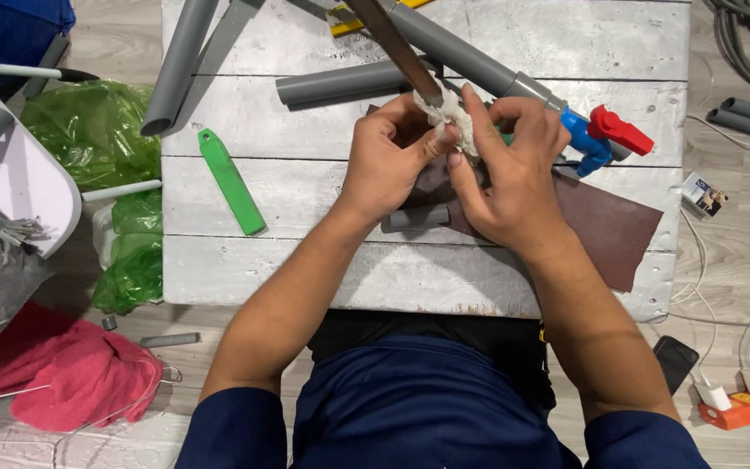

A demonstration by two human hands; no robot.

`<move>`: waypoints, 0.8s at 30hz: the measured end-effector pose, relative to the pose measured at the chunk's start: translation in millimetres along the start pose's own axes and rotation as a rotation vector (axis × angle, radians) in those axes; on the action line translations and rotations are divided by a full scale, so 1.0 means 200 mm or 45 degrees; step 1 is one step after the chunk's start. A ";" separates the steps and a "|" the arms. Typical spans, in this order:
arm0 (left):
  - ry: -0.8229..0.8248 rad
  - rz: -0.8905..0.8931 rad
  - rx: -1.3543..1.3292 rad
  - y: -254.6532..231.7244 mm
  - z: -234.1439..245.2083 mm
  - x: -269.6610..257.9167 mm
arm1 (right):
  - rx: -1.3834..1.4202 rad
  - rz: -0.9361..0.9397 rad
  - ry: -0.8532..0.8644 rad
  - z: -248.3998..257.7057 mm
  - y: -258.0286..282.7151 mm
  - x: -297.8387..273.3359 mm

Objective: Cleaning and scraping a small PVC pipe segment using a cloth and a hacksaw blade to prepare it for plumbing work.

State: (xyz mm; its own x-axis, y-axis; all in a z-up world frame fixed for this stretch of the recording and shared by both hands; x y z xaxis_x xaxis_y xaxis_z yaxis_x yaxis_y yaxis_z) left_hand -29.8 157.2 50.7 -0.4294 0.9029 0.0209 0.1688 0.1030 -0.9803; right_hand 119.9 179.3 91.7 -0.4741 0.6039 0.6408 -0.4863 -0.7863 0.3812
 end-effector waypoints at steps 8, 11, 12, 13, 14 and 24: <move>0.132 -0.075 0.030 -0.01 -0.02 0.00 | 0.502 -0.185 0.111 0.04 -0.06 0.02; 0.119 -0.030 -0.053 0.03 0.00 0.01 | 0.526 -0.180 0.101 0.06 -0.05 0.03; 0.118 -0.029 -0.053 0.02 0.00 0.01 | 0.526 -0.181 0.103 0.06 -0.05 0.03; 0.108 -0.030 -0.042 0.02 0.01 0.01 | 0.502 -0.170 0.114 0.06 -0.04 0.04; 0.099 -0.031 -0.031 0.01 0.01 0.01 | 0.478 -0.159 0.126 0.06 -0.03 0.04; 0.099 -0.046 0.004 0.02 0.00 0.01 | 0.321 -0.140 0.030 0.04 -0.07 0.01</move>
State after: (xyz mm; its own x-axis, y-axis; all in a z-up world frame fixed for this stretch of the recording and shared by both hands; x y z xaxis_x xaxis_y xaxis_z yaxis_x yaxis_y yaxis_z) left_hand -30.7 159.5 45.9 -0.3652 0.9282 0.0712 0.1516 0.1347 -0.9792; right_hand 132.1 190.6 93.5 -0.4470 0.6877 0.5721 -0.3393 -0.7221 0.6029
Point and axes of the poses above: each hand's wrist, its own x-axis towards the middle knuckle, its own z-axis out of the back of the hand, y = z × x, the point moved 6 cm from there along x, towards the middle knuckle, and after that the axes turned 13 degrees about -y, right-handed, at the moved point
